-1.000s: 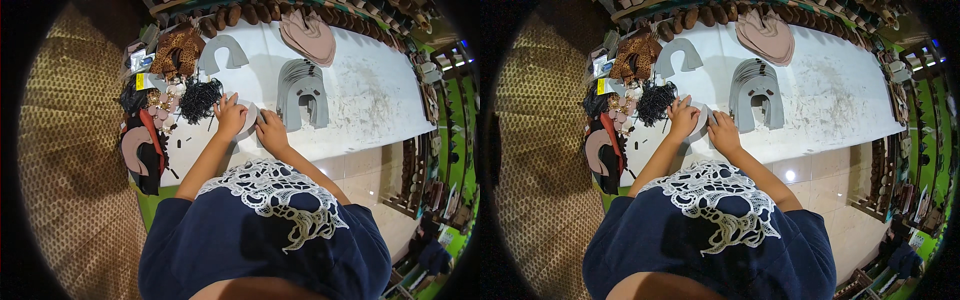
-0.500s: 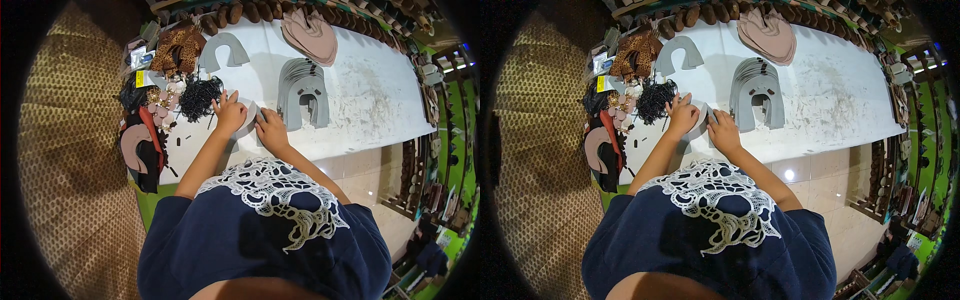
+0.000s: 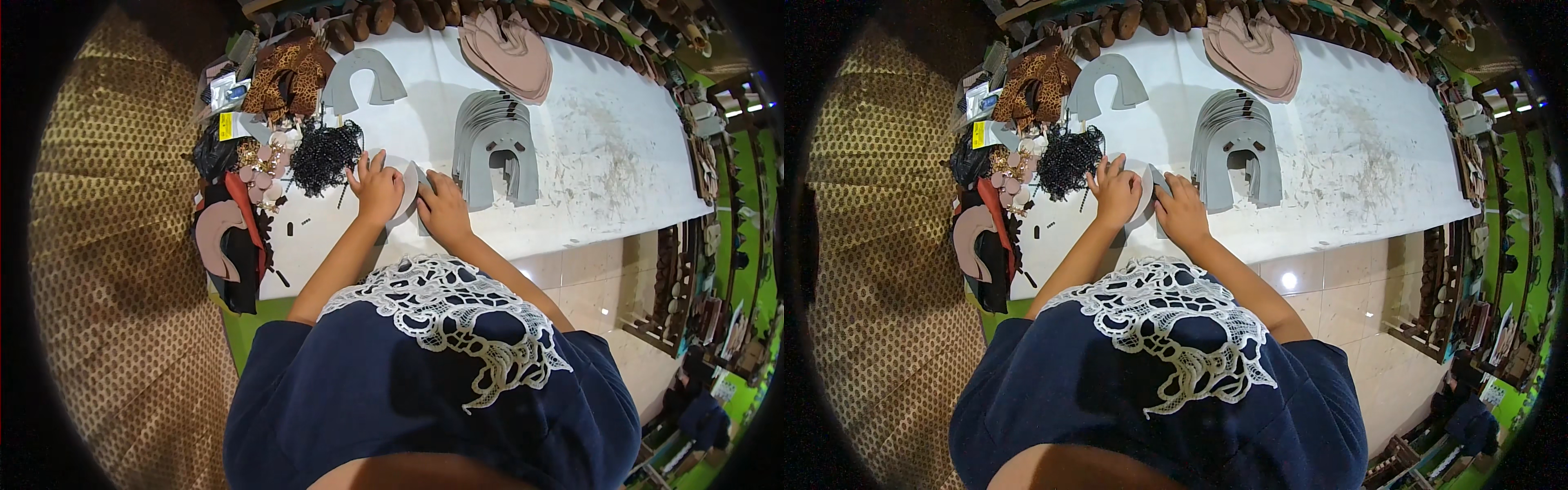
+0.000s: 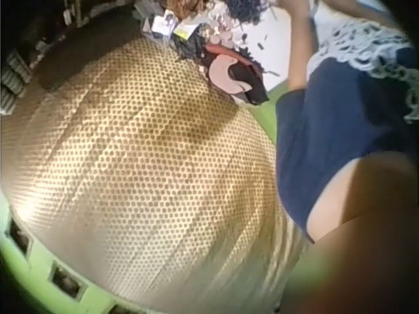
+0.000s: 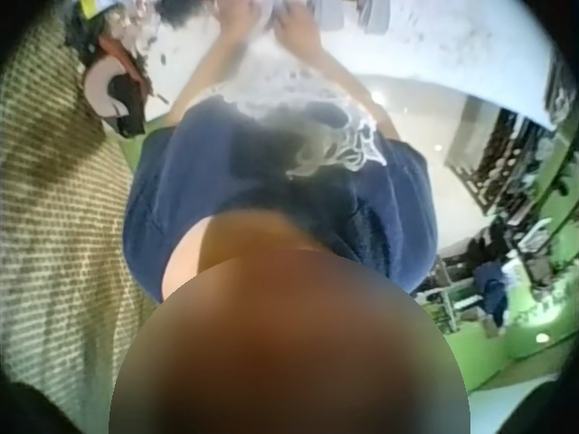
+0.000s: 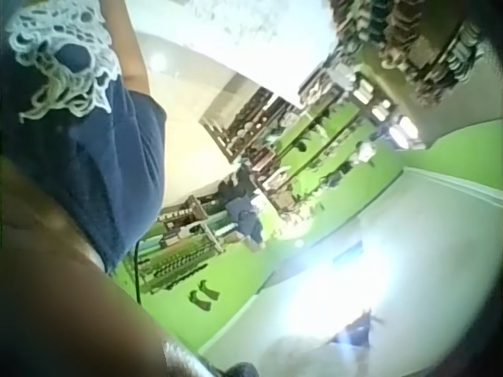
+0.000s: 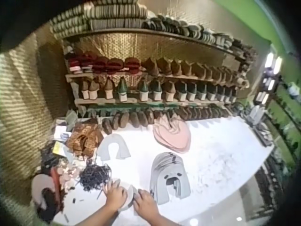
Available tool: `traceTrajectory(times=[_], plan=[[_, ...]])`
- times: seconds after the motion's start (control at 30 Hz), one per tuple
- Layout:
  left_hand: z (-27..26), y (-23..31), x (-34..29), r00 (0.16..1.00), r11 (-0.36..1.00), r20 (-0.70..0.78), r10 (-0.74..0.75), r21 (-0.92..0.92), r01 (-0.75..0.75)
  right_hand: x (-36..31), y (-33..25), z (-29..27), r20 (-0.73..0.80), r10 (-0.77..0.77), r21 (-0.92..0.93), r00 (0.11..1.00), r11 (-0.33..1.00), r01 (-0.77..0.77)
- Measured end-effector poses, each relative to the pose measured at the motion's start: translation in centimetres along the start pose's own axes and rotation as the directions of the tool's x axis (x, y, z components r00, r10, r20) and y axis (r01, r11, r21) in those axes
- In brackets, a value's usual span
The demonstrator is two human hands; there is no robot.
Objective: Sort and arrange various shoe upper parts and linings on a workbench.
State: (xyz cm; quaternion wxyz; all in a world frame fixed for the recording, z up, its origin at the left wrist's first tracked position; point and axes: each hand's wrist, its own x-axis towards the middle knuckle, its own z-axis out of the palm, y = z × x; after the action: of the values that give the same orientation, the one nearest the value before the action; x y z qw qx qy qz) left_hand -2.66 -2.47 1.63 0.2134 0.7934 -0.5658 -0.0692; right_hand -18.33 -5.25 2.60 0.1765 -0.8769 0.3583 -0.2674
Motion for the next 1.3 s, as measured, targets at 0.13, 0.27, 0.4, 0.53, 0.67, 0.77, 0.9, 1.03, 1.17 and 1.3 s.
traceTrajectory(times=[0.13, 0.27, 0.4, 0.53, 0.67, 0.77, 0.9, 1.03, 1.17, 1.3], plan=[[0.1, 0.1, -0.4, 0.999, 0.999, -0.018, -0.035, -0.011, 0.035, 0.0, -0.1, 0.1, 0.022, -0.009, -0.070, 1.000, 0.997, 0.010], [0.3, 0.1, -0.6, 0.997, 0.997, -0.039, -0.074, -0.028, 0.073, 0.0, -0.1, 0.2, 0.045, -0.017, -0.100, 0.999, 0.995, 0.022], [0.6, 0.2, -0.5, 0.993, 0.994, -0.049, -0.105, -0.029, 0.104, -0.1, 0.4, 0.5, 0.067, -0.012, -0.126, 0.998, 0.992, 0.020], [0.8, 0.0, -0.5, 0.987, 0.990, -0.082, -0.138, -0.037, 0.136, 0.0, 0.2, 0.6, 0.039, -0.021, -0.110, 0.999, 0.994, 0.025], [0.9, -0.2, -0.5, 0.984, 0.988, -0.089, -0.153, -0.022, 0.151, 0.0, 0.1, 0.6, 0.029, -0.027, -0.112, 0.999, 0.993, 0.030], [0.7, -0.2, -0.3, 0.985, 0.988, -0.083, -0.152, -0.010, 0.152, -0.1, 0.0, 0.7, 0.030, -0.037, -0.120, 0.999, 0.992, 0.040], [0.7, -0.3, -0.2, 0.984, 0.989, -0.107, -0.146, -0.018, 0.145, -0.1, 0.1, 0.6, 0.061, 0.009, -0.108, 0.998, 0.994, -0.002], [0.6, -0.7, -0.1, 0.982, 0.989, -0.120, -0.145, -0.006, 0.145, -0.1, 0.0, 0.7, 0.069, -0.002, -0.127, 0.998, 0.992, 0.011], [0.4, -0.7, 0.0, 0.980, 0.988, -0.127, -0.151, -0.004, 0.151, -0.1, 0.1, 0.7, 0.078, -0.006, -0.131, 0.997, 0.991, 0.016], [0.0, -0.8, 0.2, 0.980, 0.986, -0.105, -0.167, 0.009, 0.169, -0.1, 0.1, 0.7, 0.062, -0.025, -0.124, 0.998, 0.992, 0.033]])
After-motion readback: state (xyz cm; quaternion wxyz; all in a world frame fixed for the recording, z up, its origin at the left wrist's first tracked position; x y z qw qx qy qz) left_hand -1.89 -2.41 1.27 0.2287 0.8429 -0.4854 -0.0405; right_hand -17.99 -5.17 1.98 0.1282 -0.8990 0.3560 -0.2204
